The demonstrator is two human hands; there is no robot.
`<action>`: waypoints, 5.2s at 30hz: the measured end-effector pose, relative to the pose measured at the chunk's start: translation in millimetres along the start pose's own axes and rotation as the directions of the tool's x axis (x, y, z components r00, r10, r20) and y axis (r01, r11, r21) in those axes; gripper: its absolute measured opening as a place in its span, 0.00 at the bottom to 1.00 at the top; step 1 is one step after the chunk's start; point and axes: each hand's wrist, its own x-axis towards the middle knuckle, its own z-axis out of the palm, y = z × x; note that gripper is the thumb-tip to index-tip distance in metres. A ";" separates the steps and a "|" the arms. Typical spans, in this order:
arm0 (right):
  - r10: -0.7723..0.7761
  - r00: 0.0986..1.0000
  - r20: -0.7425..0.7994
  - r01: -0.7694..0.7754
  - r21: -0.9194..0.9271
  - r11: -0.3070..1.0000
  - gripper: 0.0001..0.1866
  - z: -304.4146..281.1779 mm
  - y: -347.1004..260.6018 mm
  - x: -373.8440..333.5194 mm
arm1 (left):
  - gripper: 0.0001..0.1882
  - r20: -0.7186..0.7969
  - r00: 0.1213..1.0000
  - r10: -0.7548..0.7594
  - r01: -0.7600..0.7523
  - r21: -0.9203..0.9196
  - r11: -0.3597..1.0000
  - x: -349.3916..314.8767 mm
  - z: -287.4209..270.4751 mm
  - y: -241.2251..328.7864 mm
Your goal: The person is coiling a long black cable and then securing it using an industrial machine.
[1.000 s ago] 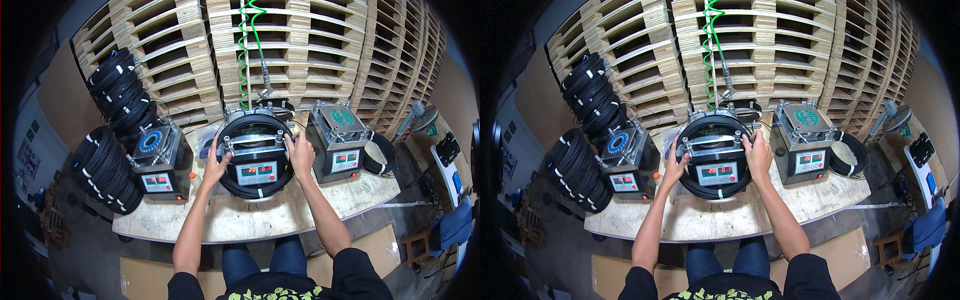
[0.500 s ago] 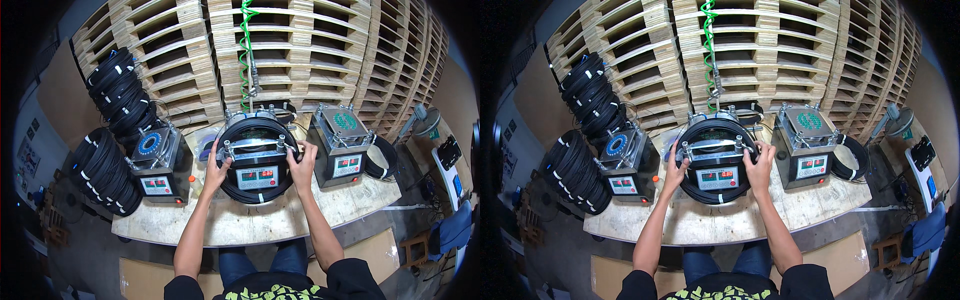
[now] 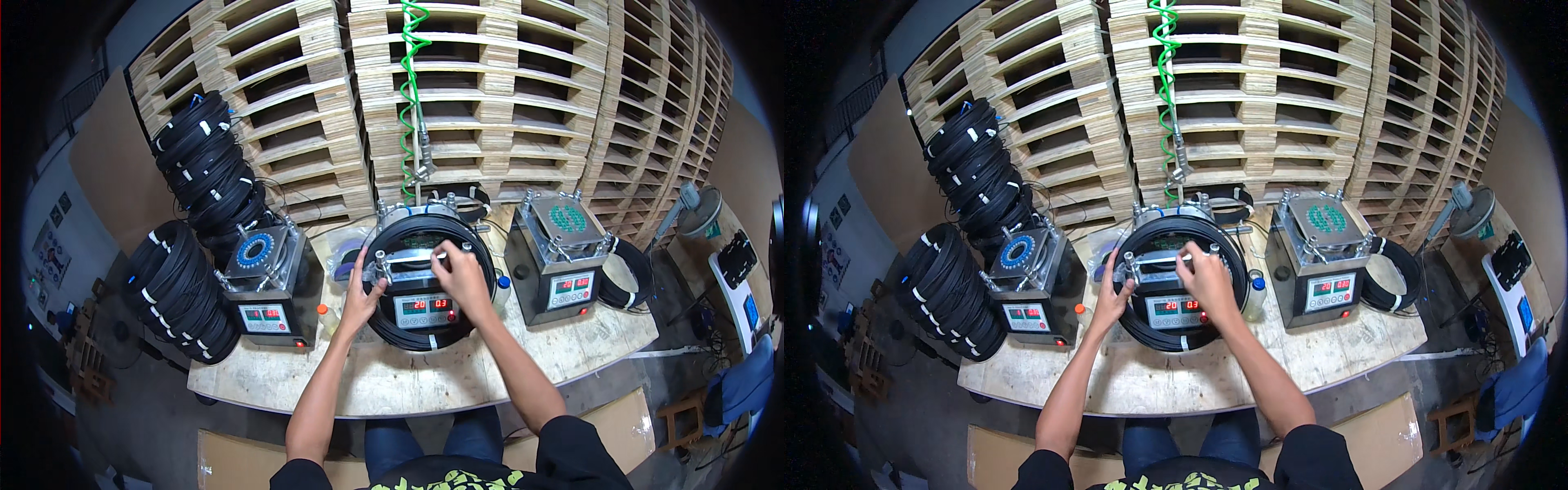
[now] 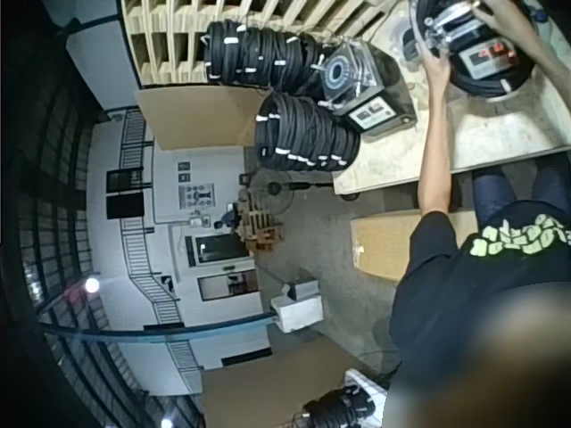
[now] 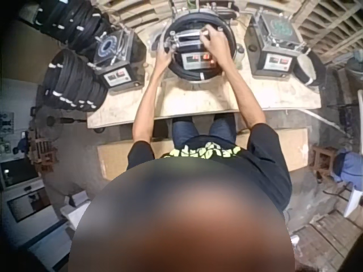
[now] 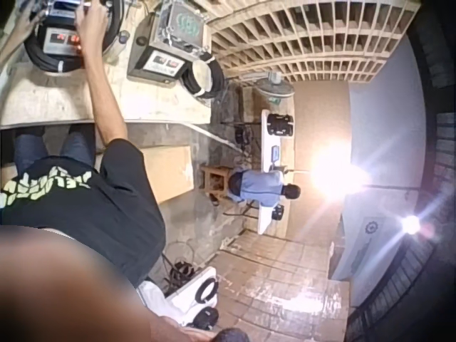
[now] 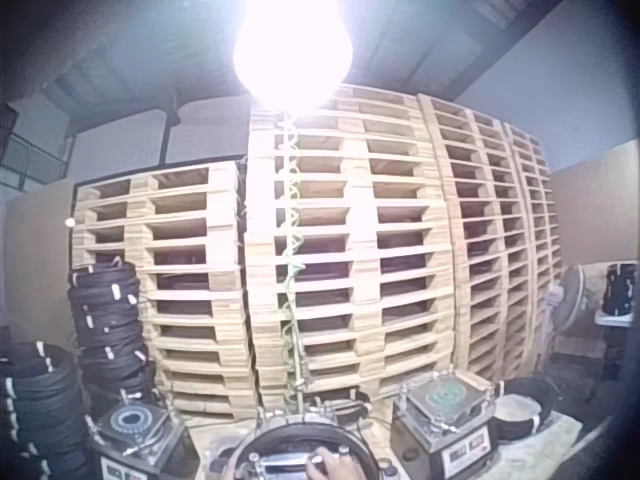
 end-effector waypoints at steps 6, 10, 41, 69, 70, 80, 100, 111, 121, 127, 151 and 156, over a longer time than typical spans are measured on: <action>-0.223 0.955 0.198 0.242 -0.078 0.967 0.08 -18.4 20.9 145.2 | 0.53 -0.018 1.000 -0.004 0.004 0.036 0.999 2.3 1.4 12.7; -0.027 0.668 0.744 0.287 -0.224 0.931 0.12 9.8 74.6 213.1 | 0.53 -0.016 1.000 -0.012 0.013 0.003 1.000 3.4 8.1 8.2; -0.038 0.997 0.066 0.038 -0.001 0.999 0.12 9.3 81.3 113.9 | 0.20 0.631 0.775 -0.033 -0.405 0.536 0.741 227.0 22.1 46.7; -0.074 0.997 0.001 0.073 0.089 0.993 0.25 -32.6 68.4 110.5 | 0.12 -0.095 0.932 0.349 -0.314 0.267 0.911 148.3 -55.3 22.0; -0.115 0.993 -0.010 0.115 -0.008 0.993 0.24 -40.3 69.3 112.5 | 0.14 0.098 0.995 0.032 -0.067 0.378 0.923 153.4 -69.6 25.6; 0.043 0.918 0.394 0.070 -0.268 0.961 0.47 -38.8 55.3 104.8 | 0.67 0.509 0.843 -0.174 -0.107 0.475 0.874 137.3 -17.3 75.1; -0.055 0.915 0.401 0.118 -0.134 0.984 0.31 -86.0 4.2 121.7 | 0.27 0.446 0.895 0.011 -0.214 0.408 0.888 142.0 -22.2 143.6; 0.214 0.704 0.678 -0.180 -0.121 0.976 0.21 -86.4 -5.3 -21.4 | 0.36 0.704 0.687 -0.179 -0.099 0.334 0.937 12.2 -23.3 131.4; 0.393 0.400 0.828 -0.569 -0.111 0.815 0.18 -8.2 58.5 -129.5 | 0.23 0.745 0.408 -0.527 0.294 0.440 0.849 -86.1 -1.2 23.3; 0.436 0.441 0.785 -0.532 -0.163 0.831 0.18 21.0 83.7 -149.0 | 0.29 0.732 0.406 -0.548 0.500 0.324 0.803 -109.3 4.0 -18.8; 0.165 0.877 0.452 0.024 -0.383 0.924 0.24 21.1 86.5 -193.5 | 0.16 0.374 0.899 -0.227 0.100 0.331 0.938 -131.0 28.4 3.4; 0.019 0.944 0.330 0.173 -0.542 0.822 0.21 15.3 52.6 -198.1 | 0.26 0.247 0.967 0.061 -0.225 0.717 0.660 -157.0 28.2 3.5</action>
